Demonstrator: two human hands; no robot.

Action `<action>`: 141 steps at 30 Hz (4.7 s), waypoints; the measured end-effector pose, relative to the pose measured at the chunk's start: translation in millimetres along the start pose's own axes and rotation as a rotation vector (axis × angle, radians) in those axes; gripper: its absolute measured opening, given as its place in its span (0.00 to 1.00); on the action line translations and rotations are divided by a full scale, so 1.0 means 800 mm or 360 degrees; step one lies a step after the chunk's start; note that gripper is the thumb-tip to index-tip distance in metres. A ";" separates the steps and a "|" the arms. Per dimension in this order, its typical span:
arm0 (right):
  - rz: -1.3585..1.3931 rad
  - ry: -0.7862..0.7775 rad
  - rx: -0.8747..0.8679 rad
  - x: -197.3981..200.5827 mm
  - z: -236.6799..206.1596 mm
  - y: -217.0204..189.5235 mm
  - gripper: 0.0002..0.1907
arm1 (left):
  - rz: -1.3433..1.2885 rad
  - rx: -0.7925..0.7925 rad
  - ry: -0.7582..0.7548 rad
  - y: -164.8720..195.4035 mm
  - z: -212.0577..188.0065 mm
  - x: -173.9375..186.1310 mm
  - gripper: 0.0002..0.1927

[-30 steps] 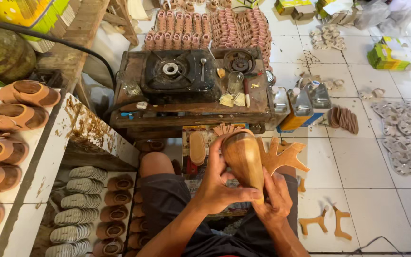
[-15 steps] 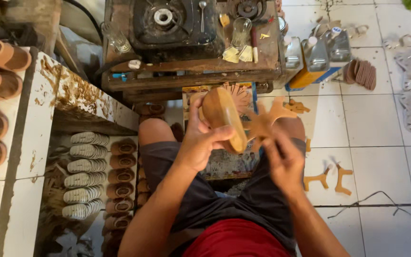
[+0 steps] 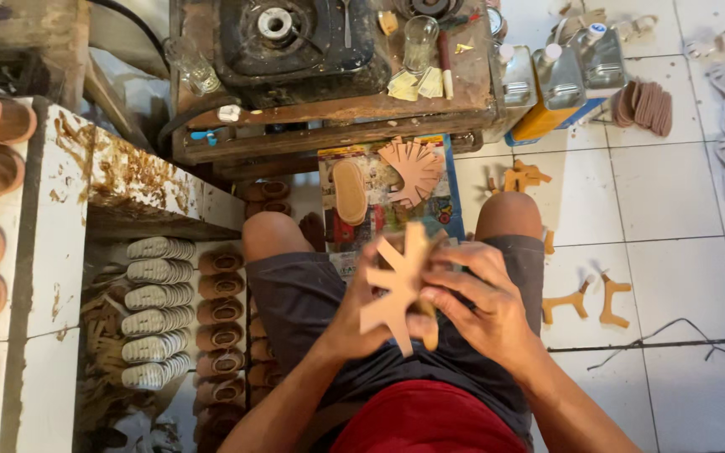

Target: The person assembles a slipper by hand, placing a star-shaped upper onto a wooden last and then attaching a strap piece. The person repeats the process for a second slipper, pressing the components together and placing the finished slipper on a nearby shelf.

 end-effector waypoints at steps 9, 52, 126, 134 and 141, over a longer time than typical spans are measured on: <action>0.1560 -0.0418 -0.1711 -0.022 -0.052 0.026 0.34 | -0.0269 0.0694 0.0075 0.020 -0.044 -0.022 0.61; 0.1294 -0.1120 -0.1837 -0.033 -0.129 -0.016 0.22 | -0.0524 0.1037 0.0124 0.048 -0.131 -0.048 0.56; 0.1940 -0.1090 -0.1847 -0.057 -0.189 0.023 0.33 | -0.0530 0.1107 0.0673 -0.003 -0.180 -0.057 0.30; 0.2341 -0.0947 -0.1888 -0.054 -0.208 0.028 0.09 | -0.0488 0.0906 0.0736 -0.018 -0.194 -0.062 0.34; 0.2315 -0.0999 -0.2053 -0.043 -0.204 0.031 0.07 | -0.0576 0.0869 0.0803 -0.021 -0.201 -0.069 0.35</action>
Point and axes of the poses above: each hand's wrist, its own z-axis towards the middle knuckle, its own x-axis out of the back of the hand, y = z × x, the point moved 1 cm from there along z, towards the middle knuckle, and after that the axes turned 7 degrees about -z, right-handed, at the moved point
